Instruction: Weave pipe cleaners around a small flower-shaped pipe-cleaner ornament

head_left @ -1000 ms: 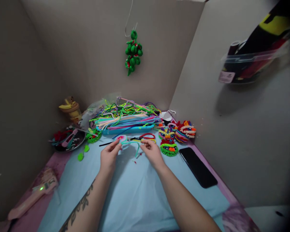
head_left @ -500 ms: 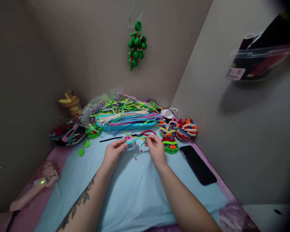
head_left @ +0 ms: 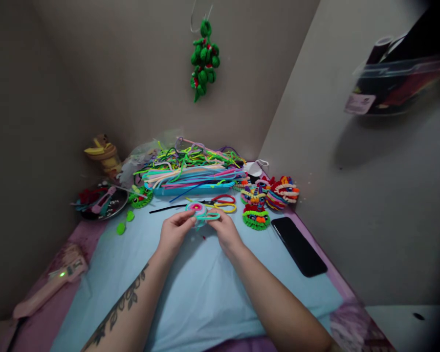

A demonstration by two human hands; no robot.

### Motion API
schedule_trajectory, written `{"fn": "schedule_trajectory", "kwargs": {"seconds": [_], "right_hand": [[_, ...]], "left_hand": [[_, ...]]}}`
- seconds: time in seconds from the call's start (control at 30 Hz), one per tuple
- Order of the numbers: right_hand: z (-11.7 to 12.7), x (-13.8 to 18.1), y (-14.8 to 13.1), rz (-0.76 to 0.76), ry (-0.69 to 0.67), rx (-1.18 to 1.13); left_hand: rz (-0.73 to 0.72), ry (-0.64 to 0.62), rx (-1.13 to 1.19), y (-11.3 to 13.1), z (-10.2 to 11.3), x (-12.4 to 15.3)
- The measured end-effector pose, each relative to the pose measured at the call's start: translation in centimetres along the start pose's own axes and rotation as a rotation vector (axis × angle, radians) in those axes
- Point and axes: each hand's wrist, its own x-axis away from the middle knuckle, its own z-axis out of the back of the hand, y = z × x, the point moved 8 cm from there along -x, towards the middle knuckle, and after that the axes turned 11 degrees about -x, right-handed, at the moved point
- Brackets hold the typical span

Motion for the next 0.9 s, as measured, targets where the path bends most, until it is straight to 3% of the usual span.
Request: {"fn": "schedule_trajectory", "kwargs": {"seconds": [0.17,0.27,0.53,0.73,0.9], "right_hand": [[0.0,-0.1,0.1,-0.011,-0.01,-0.069],[0.9,-0.4,0.1,0.0,0.053,-0.052],[2.3,-0.7,1.8,-0.188,0.2,-0.282],[0.1,-0.2,2.2,-0.318,-0.038,-0.235],[-2.3,0.7,1.4,-0.306,-0.267,-0.237]], "left_hand": [[-0.001,0.015,-0.013,0.2,-0.2,0.2],[-0.006,0.003,-0.024,0.4,-0.3,0.3],[-0.006,-0.054,-0.052,0.6,-0.9,0.6],[-0.036,0.029,-0.074,0.8,-0.1,0.4],[-0.056,0.092,-0.072,0.8,0.5,0.4]]}}
